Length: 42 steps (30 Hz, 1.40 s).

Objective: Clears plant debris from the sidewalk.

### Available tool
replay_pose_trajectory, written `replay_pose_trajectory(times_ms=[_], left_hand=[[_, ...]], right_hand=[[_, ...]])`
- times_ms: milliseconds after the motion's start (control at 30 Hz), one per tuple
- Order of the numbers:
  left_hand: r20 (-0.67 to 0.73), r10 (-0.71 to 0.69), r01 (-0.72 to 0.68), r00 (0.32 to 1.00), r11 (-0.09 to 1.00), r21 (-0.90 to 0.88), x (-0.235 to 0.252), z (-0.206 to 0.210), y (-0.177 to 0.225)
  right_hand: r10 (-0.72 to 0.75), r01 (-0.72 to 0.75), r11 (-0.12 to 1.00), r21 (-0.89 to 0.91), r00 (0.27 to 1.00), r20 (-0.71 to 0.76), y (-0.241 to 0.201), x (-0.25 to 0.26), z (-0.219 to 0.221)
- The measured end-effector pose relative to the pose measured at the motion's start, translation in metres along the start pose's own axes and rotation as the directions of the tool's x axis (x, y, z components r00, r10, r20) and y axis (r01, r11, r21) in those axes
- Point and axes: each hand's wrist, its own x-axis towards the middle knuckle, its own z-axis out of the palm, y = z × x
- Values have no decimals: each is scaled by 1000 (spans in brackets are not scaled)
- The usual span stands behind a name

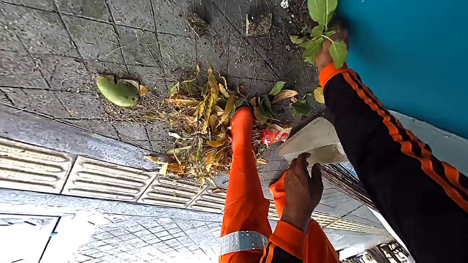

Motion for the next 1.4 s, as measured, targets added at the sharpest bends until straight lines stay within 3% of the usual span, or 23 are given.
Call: replay_pose_trajectory(times_ms=[100, 133, 233, 300, 367, 433, 667, 833, 933, 1000, 1133, 1400], left_hand=[[-7, -22, 22, 1000, 1000, 13, 1, 4, -4], [-9, -24, 24, 1000, 1000, 16, 1, 5, -6], [-18, -18, 18, 1000, 1000, 20, 0, 9, -9], [-22, -12, 12, 1000, 1000, 20, 1, 11, -8], [-19, -6, 6, 1000, 1000, 21, 0, 12, -7], [-22, -11, 11, 1000, 1000, 20, 0, 11, -5], [-12, -16, 16, 1000, 999, 27, 6, 12, -2], [-55, -6, 9, 998, 999, 53, 8, 7, 3], [-80, 1, 3, 997, 999, 42, 9, 5, 6], [-87, 0, 2, 996, 1000, 30, 9, 4, 8], [-75, -9, 10, 997, 1000, 12, 9, 8, 6], [-83, 2, 0, 997, 999, 32, 8, 15, -1]], right_hand=[[122, -123, 945, 303, 992, 23, -16, -9, -6], [132, -133, 945, 300, 991, 22, -19, -13, -12], [108, -86, 990, -109, 969, 222, -21, -18, -25], [159, -103, 981, -167, 915, 371, -23, -16, -22], [203, -108, 974, -197, 799, 566, -31, -21, -21], [224, -80, 967, -241, 715, 662, -29, -24, -12], [-49, 70, 997, -21, 852, 521, -8, -40, -11], [-144, 142, 989, 45, 832, 535, -11, -42, -34], [-3, 30, 999, -34, 794, 608, -16, -37, -38], [71, 27, 986, -164, 821, 566, -16, -33, -37], [15, 57, 976, -212, 946, 323, -24, -24, -52], [-102, 193, 933, -303, 951, 293, -46, -3, -69]])
